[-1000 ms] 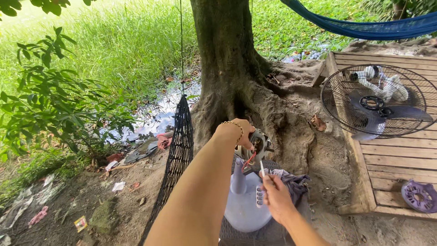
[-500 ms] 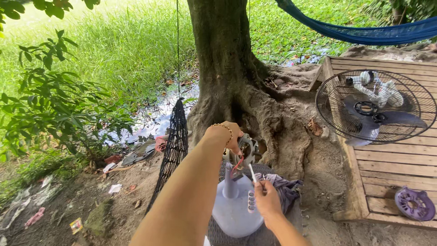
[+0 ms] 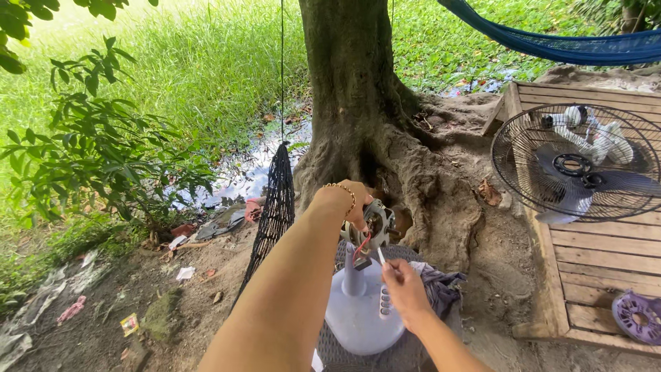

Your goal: The person services a pedestal fan outdoors, holding the fan motor head steady with one hand while using a screwdriver to loosen and remove screws from the motor housing. They reposition the fan head repeatedly to reach different screws and continue unscrewing components of the fan assembly.

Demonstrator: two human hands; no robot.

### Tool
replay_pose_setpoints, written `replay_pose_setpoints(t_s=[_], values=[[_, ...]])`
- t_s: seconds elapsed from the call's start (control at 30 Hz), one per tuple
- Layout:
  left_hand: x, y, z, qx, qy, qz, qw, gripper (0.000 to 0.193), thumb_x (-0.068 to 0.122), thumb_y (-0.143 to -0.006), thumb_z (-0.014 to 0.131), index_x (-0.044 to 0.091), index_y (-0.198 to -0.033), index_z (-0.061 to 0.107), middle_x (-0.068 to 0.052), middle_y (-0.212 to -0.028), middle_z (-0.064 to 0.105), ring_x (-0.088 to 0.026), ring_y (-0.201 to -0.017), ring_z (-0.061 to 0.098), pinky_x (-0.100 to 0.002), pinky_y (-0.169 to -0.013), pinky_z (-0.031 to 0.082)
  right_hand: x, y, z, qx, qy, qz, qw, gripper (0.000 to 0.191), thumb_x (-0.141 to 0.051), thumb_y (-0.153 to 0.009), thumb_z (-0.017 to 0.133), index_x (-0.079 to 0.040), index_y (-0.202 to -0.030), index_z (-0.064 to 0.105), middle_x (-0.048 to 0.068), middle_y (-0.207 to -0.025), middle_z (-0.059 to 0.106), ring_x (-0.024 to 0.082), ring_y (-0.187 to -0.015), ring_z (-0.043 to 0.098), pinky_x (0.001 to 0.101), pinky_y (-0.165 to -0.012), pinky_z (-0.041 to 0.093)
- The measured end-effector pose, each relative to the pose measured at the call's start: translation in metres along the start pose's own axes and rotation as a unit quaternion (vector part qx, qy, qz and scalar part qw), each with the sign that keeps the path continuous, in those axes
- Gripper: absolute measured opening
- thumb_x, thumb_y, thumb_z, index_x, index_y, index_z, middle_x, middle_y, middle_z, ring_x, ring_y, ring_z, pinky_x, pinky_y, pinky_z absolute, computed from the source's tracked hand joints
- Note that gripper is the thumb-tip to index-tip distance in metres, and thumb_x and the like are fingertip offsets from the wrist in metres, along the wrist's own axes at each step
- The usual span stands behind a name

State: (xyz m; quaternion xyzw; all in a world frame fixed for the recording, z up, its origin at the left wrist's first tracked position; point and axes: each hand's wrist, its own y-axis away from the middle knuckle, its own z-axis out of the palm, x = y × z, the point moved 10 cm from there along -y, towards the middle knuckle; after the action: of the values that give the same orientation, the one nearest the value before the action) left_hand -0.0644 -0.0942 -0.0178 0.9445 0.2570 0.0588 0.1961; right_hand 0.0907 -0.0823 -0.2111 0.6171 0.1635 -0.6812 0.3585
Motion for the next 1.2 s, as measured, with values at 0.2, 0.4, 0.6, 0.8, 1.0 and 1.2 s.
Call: replay_pose_setpoints(t_s=[0.2,0.4,0.6,0.8,1.0,1.2], values=[[0.0,0.005,0.0,-0.006,0.019,-0.017,1.0,0.086,0.038,-0.072,0.088,0.035,-0.15,0.051,0.0,-0.136,0.068,-0.025,-0.116,0.071,-0.045,-0.093,0.06,0.001,-0.007,0.001,-0.021,-0.009,0.008,1.0,0.02,-0.026,-0.099,0.063,-0.008,-0.107,0.064,0.001,-0.078,0.059,0.01,-0.065,0.045,0.0281,-0.058,0.039],[0.005,0.009,-0.002,0.0,-0.005,0.033,0.999,0.078,0.039,-0.073,0.087,0.034,-0.145,0.059,-0.002,-0.132,0.072,-0.026,-0.116,0.071,-0.043,-0.094,0.059,-0.009,-0.009,-0.006,-0.058,0.021,-0.008,0.998,0.019,-0.028,-0.098,0.062,-0.011,-0.106,0.067,-0.002,-0.082,0.061,0.006,-0.073,0.054,0.0219,-0.065,0.044],[0.003,0.004,0.0,-0.005,-0.002,-0.002,1.0,0.083,0.036,-0.074,0.087,0.033,-0.149,0.053,-0.002,-0.134,0.069,-0.027,-0.116,0.07,-0.045,-0.093,0.06,-0.008,-0.011,-0.003,-0.089,-0.04,0.071,0.993,0.024,-0.033,-0.098,0.064,-0.01,-0.104,0.071,-0.001,-0.078,0.057,0.008,-0.061,0.038,0.0249,-0.05,0.028],[0.012,0.005,-0.001,0.021,0.001,0.043,0.999,0.083,0.032,-0.072,0.088,0.027,-0.148,0.056,-0.005,-0.126,0.074,-0.026,-0.11,0.073,-0.043,-0.09,0.061,-0.001,-0.011,-0.018,-0.028,-0.001,0.092,0.995,0.024,-0.035,-0.094,0.067,-0.012,-0.1,0.073,-0.002,-0.079,0.059,0.006,-0.06,0.04,0.0239,-0.051,0.028],[0.011,0.002,0.003,-0.005,-0.034,-0.003,0.999,0.082,0.034,-0.073,0.088,0.025,-0.147,0.056,-0.005,-0.122,0.075,-0.027,-0.109,0.074,-0.044,-0.088,0.063,0.007,-0.011,-0.008,-0.02,-0.09,0.103,0.99,0.024,-0.038,-0.092,0.071,-0.014,-0.094,0.074,-0.003,-0.078,0.059,0.006,-0.061,0.04,0.0233,-0.052,0.029],[0.009,-0.004,0.004,0.0,-0.029,0.005,1.0,0.082,0.033,-0.071,0.09,0.024,-0.145,0.057,-0.005,-0.124,0.073,-0.027,-0.112,0.071,-0.044,-0.089,0.062,0.004,-0.009,-0.021,0.016,0.011,0.114,0.993,0.033,-0.047,-0.09,0.073,-0.014,-0.09,0.073,-0.004,-0.076,0.056,0.007,-0.06,0.038,0.0251,-0.052,0.027]])
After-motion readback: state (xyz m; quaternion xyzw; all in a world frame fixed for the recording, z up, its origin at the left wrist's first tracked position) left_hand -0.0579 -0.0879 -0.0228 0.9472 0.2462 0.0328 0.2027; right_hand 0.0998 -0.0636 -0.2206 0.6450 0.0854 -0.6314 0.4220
